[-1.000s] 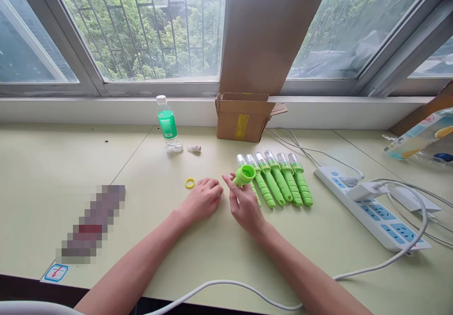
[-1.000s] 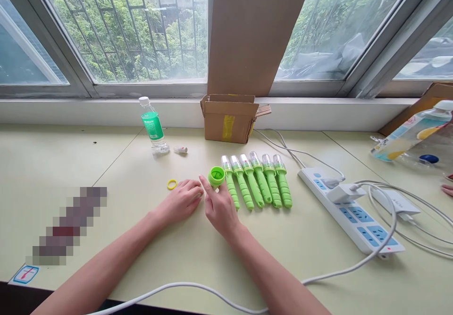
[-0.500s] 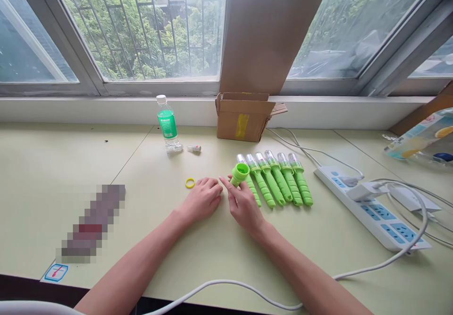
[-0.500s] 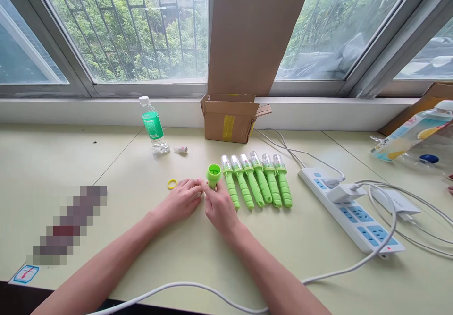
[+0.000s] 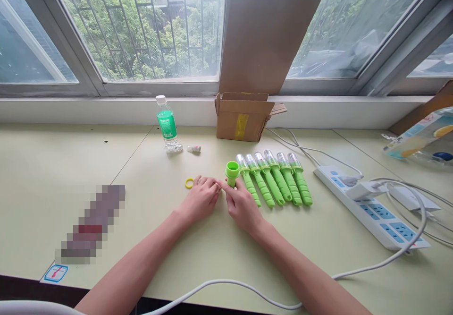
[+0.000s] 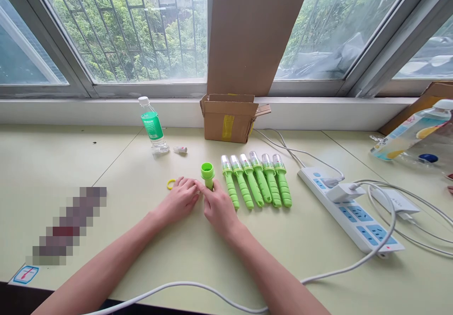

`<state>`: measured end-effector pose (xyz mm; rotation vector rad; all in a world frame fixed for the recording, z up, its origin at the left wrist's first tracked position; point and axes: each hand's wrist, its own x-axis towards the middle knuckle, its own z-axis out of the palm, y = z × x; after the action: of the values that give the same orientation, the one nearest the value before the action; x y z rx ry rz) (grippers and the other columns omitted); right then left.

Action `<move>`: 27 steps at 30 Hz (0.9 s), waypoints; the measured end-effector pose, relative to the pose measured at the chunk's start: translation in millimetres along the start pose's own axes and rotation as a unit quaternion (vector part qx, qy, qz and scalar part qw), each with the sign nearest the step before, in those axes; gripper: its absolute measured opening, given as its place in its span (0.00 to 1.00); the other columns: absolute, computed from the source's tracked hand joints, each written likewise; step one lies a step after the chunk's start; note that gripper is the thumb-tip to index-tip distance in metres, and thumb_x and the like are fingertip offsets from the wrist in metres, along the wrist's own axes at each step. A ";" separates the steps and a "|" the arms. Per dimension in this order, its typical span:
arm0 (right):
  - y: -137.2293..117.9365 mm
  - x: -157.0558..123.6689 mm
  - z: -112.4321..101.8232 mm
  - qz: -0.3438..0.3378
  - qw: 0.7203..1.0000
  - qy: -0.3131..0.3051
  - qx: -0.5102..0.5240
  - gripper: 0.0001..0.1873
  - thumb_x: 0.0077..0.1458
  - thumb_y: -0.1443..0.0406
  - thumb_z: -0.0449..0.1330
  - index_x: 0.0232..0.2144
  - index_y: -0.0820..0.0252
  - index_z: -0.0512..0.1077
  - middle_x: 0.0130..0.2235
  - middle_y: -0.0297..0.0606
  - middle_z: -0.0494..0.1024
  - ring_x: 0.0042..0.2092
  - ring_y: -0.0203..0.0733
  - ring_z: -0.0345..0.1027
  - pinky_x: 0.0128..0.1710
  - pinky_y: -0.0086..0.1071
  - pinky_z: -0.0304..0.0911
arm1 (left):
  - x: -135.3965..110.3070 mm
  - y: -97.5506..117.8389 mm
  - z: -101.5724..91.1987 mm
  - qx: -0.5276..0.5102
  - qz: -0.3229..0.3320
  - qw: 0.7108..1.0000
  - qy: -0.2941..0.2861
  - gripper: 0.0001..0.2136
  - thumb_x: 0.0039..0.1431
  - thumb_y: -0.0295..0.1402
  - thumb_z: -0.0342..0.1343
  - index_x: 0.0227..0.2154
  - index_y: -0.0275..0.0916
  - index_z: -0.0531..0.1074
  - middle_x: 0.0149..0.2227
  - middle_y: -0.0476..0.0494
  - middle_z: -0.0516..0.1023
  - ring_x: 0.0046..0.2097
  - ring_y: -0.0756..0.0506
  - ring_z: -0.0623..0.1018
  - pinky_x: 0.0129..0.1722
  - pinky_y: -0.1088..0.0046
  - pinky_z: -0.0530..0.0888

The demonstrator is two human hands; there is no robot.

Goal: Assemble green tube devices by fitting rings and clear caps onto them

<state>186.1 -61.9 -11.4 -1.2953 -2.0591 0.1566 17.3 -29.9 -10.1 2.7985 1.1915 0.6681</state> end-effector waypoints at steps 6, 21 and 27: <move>1.8 -0.2 1.5 0.002 1.000 0.008 0.001 0.29 0.54 0.76 0.47 0.56 0.50 0.65 0.45 0.45 0.68 0.40 0.45 0.69 0.36 0.37 0.71 | -0.5 -4.9 6.0 0.095 -0.091 0.991 0.037 0.11 0.58 0.25 0.45 0.42 0.40 0.66 0.49 0.35 0.69 0.52 0.38 0.68 0.54 0.46 0.60; 1.6 -0.6 1.3 0.018 1.000 -0.009 0.012 0.28 0.55 0.76 0.46 0.56 0.53 0.65 0.45 0.46 0.67 0.40 0.44 0.69 0.36 0.38 0.70 | -3.2 -10.2 -6.6 0.230 -0.244 0.942 -0.016 0.14 0.53 0.18 0.44 0.39 0.36 0.68 0.30 0.37 0.70 0.35 0.41 0.70 0.29 0.69 0.67; 0.5 -0.7 0.9 0.024 1.000 -0.015 0.008 0.29 0.54 0.76 0.47 0.56 0.54 0.65 0.44 0.45 0.67 0.38 0.42 0.68 0.35 0.35 0.69 | -0.3 -7.6 -9.4 0.220 -0.228 0.948 -0.043 0.12 0.57 0.22 0.45 0.43 0.37 0.66 0.33 0.39 0.71 0.36 0.42 0.71 0.30 0.69 0.68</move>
<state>186.1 -62.0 -12.6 -1.3420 -2.0486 0.2144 8.2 -26.0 -3.1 2.6432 2.0906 0.2644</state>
